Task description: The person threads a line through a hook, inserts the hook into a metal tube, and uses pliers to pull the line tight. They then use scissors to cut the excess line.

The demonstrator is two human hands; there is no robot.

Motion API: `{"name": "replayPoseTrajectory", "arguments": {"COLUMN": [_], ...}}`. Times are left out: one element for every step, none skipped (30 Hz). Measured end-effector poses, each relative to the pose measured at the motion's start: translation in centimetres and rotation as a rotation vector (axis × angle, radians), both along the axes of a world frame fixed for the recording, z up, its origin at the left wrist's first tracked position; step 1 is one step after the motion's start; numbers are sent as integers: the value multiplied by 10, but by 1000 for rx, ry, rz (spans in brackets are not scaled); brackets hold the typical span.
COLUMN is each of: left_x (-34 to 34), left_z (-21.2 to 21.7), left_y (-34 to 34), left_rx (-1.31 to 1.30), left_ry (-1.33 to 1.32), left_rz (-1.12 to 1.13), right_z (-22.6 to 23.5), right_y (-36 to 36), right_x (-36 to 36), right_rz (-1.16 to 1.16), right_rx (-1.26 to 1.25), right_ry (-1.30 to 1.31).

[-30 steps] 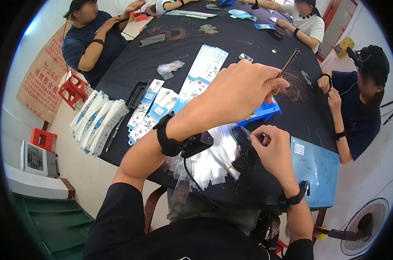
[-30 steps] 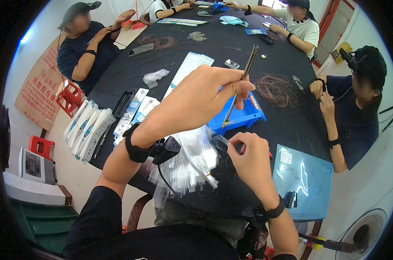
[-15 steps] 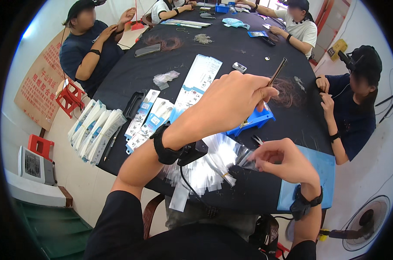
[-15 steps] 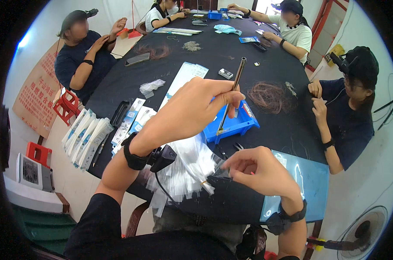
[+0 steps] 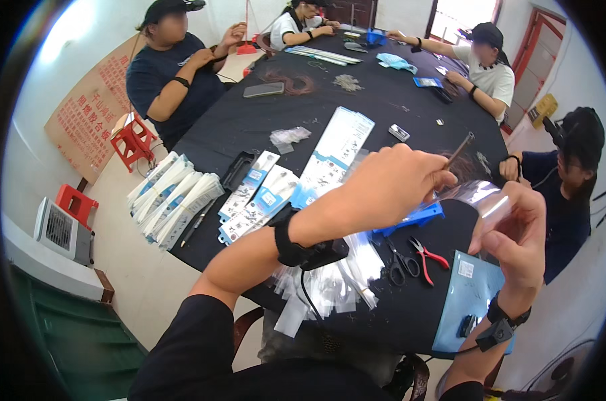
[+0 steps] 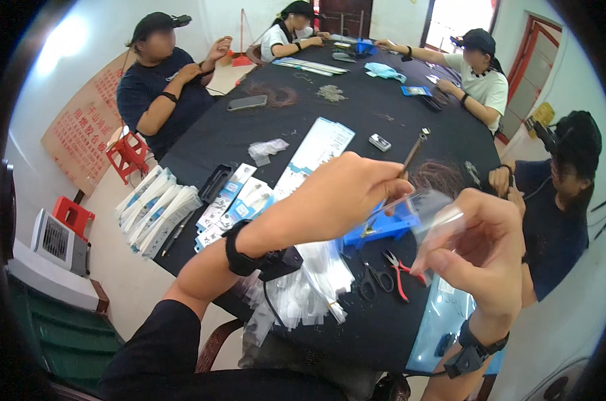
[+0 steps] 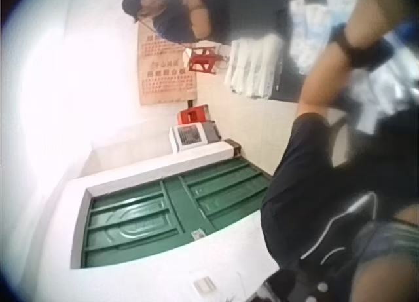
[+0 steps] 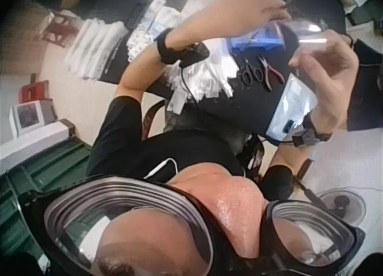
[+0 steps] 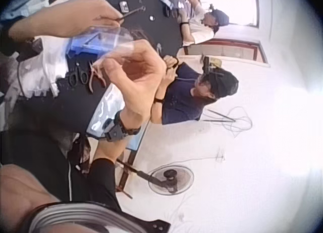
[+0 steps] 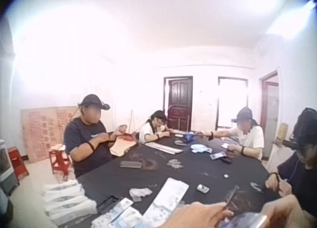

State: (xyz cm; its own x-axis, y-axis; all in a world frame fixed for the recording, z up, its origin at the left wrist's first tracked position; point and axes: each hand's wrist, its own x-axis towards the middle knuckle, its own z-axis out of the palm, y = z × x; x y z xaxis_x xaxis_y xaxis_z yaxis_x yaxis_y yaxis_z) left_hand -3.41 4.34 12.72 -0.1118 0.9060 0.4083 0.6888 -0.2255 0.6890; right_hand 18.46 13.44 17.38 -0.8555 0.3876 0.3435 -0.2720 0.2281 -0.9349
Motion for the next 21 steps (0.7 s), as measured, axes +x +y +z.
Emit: {"name": "replayPoseTrajectory", "arguments": {"left_x": [0, 0, 1, 1, 2, 2, 3, 3, 3, 3, 3, 3, 2, 2, 3, 3, 5, 6, 6, 6, 6], "left_z": [0, 0, 0, 0, 0, 1, 1, 2, 3, 3, 4, 4, 4, 4, 3, 2, 1, 0, 0, 0, 1], "left_y": [0, -1, -1, -2, -3, -4, -4, -4, -5, -6, -7, -7, -7, -7, -6, -5, -3, 0, 0, 0, 1], "left_rx": [-8, -18, -22, -16, -9, -1, 38, 32, 25, 17, 43, 29, 15, 27, 44, 88, 89, 94, 51, 14, -6], "left_ry": [38, 74, 60, 33, 5, -21, -31, -30, -31, -32, 22, 25, 28, 32, 36, 37, 41, 39, 42, 44, 47], "left_rz": [18, 36, 42, 20, -4, -28, -27, -22, -17, -14, -8, 0, 7, 14, 21, 22, 24, 26, 34, 51, 46], "right_z": [2, 3, 3, 5, 5, 5, 3, 1, 0, -2, -5, -7, -8, -9, -11, -12, -12, -13, -13, -13, -12], "right_y": [1, 2, 2, 5, 7, 10, 15, 21, 26, 31, 34, 37, 40, 40, 39, 37, 35, 31, 29, 27, 25], "right_x": [-4, -8, -11, -15, -17, -19, -25, -29, -33, -36, -39, -42, -45, -48, -50, -52, -53, -53, -55, -56, -56], "right_rz": [-43, -88, -154, -166, -212, -308, -215, -225, -234, -246, -318, -323, -329, -412, -355, -381, -414, -452, -448, -428, -448], "right_rx": [50, 97, 114, 217, 168, 82, 112, 73, 33, 1, -48, -42, -35, -46, -23, -13, 1, 22, 32, 43, 37], "right_ry": [34, 67, 118, 151, 210, 258, 402, 463, 521, 588, 614, 607, 599, 599, 562, 531, 500, 469, 471, 474, 459]}}
